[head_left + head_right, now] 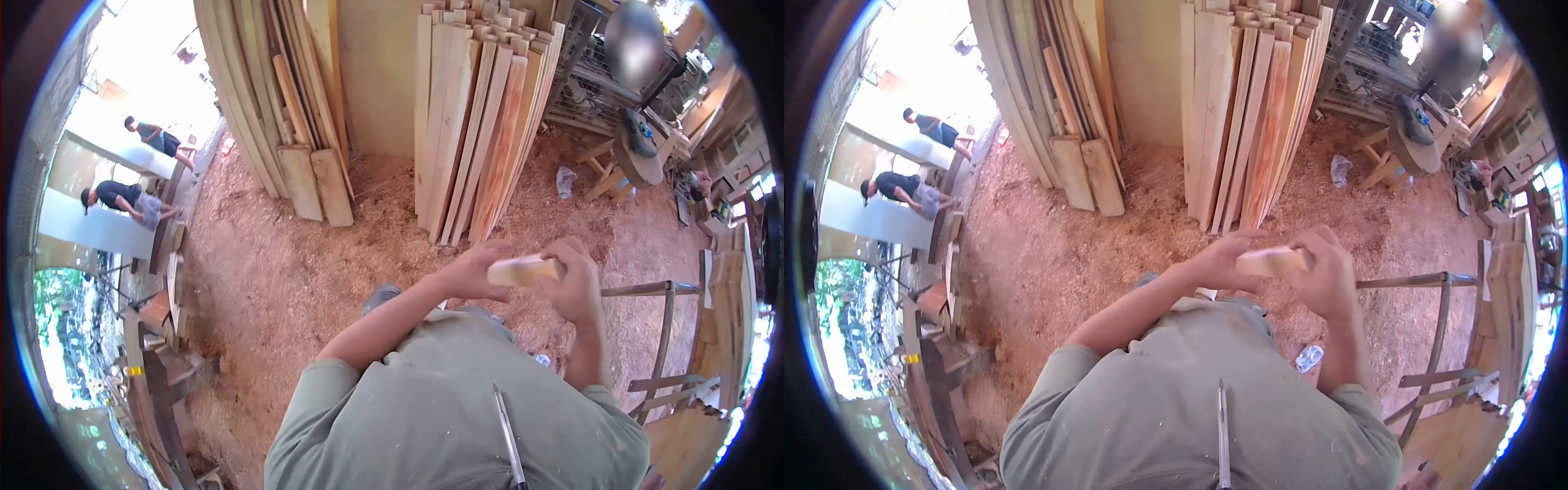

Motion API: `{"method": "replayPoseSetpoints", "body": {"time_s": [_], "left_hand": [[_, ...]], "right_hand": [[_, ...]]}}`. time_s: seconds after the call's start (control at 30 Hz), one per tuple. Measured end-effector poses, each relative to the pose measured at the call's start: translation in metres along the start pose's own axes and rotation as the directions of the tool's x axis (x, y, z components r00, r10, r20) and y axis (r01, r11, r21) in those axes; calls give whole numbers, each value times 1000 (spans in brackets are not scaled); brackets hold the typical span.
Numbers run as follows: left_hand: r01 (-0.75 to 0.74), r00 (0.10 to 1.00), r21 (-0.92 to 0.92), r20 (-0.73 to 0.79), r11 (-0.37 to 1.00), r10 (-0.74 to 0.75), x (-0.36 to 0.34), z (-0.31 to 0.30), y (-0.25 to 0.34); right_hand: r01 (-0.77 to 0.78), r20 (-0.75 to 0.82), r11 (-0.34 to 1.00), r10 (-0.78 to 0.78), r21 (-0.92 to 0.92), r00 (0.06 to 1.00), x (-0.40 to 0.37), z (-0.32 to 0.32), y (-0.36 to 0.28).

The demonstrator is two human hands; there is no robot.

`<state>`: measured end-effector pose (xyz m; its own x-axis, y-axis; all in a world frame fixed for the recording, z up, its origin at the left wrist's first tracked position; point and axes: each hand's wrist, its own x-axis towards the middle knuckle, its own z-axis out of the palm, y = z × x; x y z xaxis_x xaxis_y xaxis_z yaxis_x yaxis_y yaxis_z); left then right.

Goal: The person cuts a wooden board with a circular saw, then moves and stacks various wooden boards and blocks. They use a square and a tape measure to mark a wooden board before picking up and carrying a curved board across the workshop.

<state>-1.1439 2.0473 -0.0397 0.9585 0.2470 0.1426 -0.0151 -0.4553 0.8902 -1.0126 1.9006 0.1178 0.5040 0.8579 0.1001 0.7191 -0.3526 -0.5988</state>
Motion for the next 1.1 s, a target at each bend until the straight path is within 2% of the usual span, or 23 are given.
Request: {"method": "replayPoseSetpoints", "body": {"time_s": [0.07,0.1,0.13,0.2,0.27,0.3,0.33,0.43,0.47,0.5,0.53,0.6,0.67,0.7,0.73,0.77,0.8,0.83,0.9,0.93,1.0,1.07,1.1], "left_hand": [[-296,951,-165,-147,941,273,32,-11,3],[-193,968,-271,-210,943,138,45,-17,-9],[-191,974,-274,-172,943,147,51,-28,-26],[-121,942,-223,-334,967,40,65,-64,-61],[-186,907,-217,-414,958,82,87,-119,-78],[-172,867,-273,-498,947,14,96,-142,-92],[-173,815,-328,-578,929,-52,113,-170,-109],[-93,677,-227,-728,969,-106,149,-273,-148],[-34,642,-247,-748,968,-168,158,-305,-163],[38,569,-145,-810,989,-141,169,-333,-176],[127,597,-29,-796,992,-100,176,-364,-191],[266,534,-61,-821,962,-200,194,-397,-196],[376,511,-93,-809,922,-290,209,-415,-239],[376,548,-118,-771,919,-323,212,-422,-290],[377,583,-139,-732,916,-351,213,-422,-338],[542,539,-137,-701,829,-468,208,-422,-384],[632,599,111,-698,767,-393,207,-425,-415],[735,566,178,-693,654,-447,213,-421,-382],[678,589,146,-694,720,-414,228,-425,-412],[640,634,169,-667,750,-391,238,-429,-416],[612,692,258,-632,748,-348,266,-437,-433],[631,750,340,-498,698,-436,291,-444,-441],[678,703,189,-448,711,-552,287,-438,-437]], "right_hand": [[41,4,986,-42,159,999,31,14,-21],[19,-19,986,-16,167,1000,46,24,-29],[96,-104,967,-73,235,992,61,36,-35],[157,-230,945,-91,287,969,85,48,-36],[227,-419,955,-130,189,899,101,56,-35],[123,-425,931,37,343,904,105,67,-26],[109,-459,939,56,327,887,111,76,-13],[-403,-285,907,422,124,861,101,121,38],[-554,-265,832,539,21,800,87,143,59],[-616,-236,781,620,102,748,73,157,67],[-672,-203,717,697,186,688,56,172,71],[-700,-84,496,841,514,535,11,223,88],[-916,95,181,969,359,229,-45,265,92],[-938,91,-27,996,345,5,-125,339,131],[-907,83,-234,972,350,-219,-142,356,116],[-750,177,-391,918,534,-354,-168,370,90],[-530,265,-516,837,673,-478,-136,332,11],[-470,267,-527,816,708,-512,-142,342,-7],[-516,199,-442,866,734,-459,-175,372,-55],[-444,205,-462,834,768,-513,-180,384,-75],[-507,288,-591,781,627,-554,-187,403,-98],[-481,318,-605,772,635,-551,-159,387,-127],[-508,338,-599,787,620,-516,-153,381,-137]]}}
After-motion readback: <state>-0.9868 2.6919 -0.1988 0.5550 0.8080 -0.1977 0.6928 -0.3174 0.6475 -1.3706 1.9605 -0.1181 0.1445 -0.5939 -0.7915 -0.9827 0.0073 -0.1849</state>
